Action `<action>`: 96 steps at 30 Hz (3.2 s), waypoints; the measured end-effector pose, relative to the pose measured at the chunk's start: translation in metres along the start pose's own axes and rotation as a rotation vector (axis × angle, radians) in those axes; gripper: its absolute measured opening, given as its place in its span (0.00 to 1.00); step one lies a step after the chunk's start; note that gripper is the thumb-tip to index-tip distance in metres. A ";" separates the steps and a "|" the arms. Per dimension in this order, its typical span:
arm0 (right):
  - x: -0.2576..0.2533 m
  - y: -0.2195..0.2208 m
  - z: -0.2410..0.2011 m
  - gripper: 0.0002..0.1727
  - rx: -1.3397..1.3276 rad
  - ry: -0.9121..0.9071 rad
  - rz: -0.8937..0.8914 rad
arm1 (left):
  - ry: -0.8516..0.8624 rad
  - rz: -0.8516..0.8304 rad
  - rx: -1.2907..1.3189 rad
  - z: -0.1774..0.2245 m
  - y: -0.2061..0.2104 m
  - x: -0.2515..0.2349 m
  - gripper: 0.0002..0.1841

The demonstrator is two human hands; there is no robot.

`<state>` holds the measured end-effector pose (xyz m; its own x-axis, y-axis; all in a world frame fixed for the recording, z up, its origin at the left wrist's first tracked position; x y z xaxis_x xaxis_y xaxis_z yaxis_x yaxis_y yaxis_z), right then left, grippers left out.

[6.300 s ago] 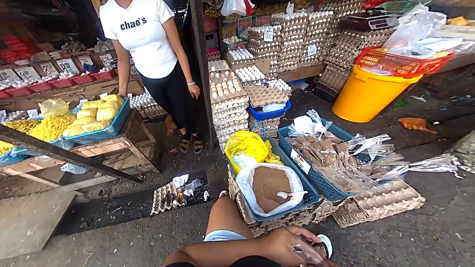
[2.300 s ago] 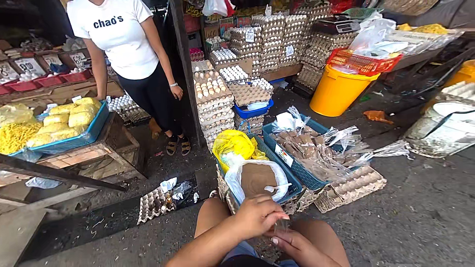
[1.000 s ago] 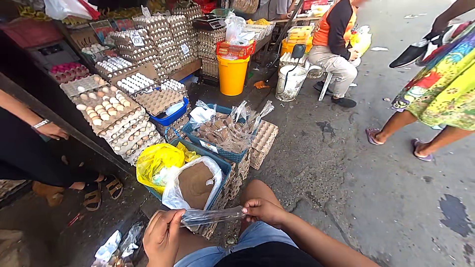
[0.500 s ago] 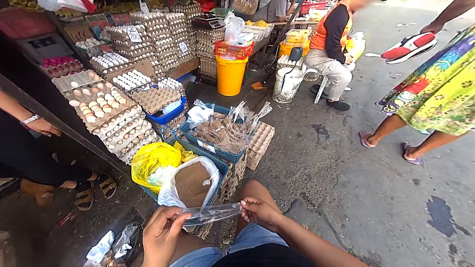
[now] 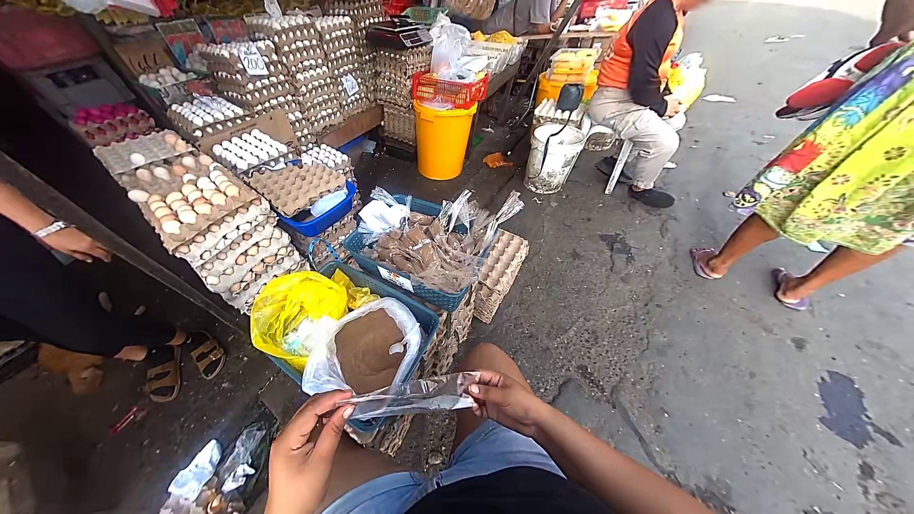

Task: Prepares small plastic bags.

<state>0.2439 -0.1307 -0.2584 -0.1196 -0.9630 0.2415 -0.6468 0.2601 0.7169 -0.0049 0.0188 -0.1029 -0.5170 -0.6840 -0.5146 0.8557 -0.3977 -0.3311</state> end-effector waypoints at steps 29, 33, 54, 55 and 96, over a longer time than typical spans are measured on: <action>0.001 -0.012 -0.012 0.12 -0.007 -0.080 0.194 | 0.173 0.074 -0.262 0.011 0.000 0.003 0.08; -0.001 -0.011 -0.017 0.12 0.667 -0.022 0.228 | 0.243 0.051 -0.394 0.018 0.010 0.007 0.13; -0.002 0.068 0.050 0.23 1.188 0.094 -0.538 | 0.355 -0.068 -0.478 0.036 -0.011 -0.005 0.17; 0.001 0.067 0.050 0.24 1.170 0.111 -0.546 | 0.358 -0.079 -0.470 0.036 -0.011 -0.005 0.17; -0.028 0.012 0.106 0.10 0.273 0.398 -0.172 | 0.048 -0.345 -0.233 -0.042 0.127 0.055 0.17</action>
<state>0.1597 -0.1084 -0.3263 0.2674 -0.8749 0.4038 -0.8117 0.0213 0.5837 0.0743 -0.0435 -0.2060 -0.7777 -0.5031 -0.3768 0.6070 -0.4454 -0.6581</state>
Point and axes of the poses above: each hand's wrist, its own x-axis away from the middle knuckle, its own y-axis out of the palm, z = x × y, the point moved 8 cm from there along -x, towards the middle knuckle, and after that the axes turned 11 degrees about -x, right-handed, at the moved point
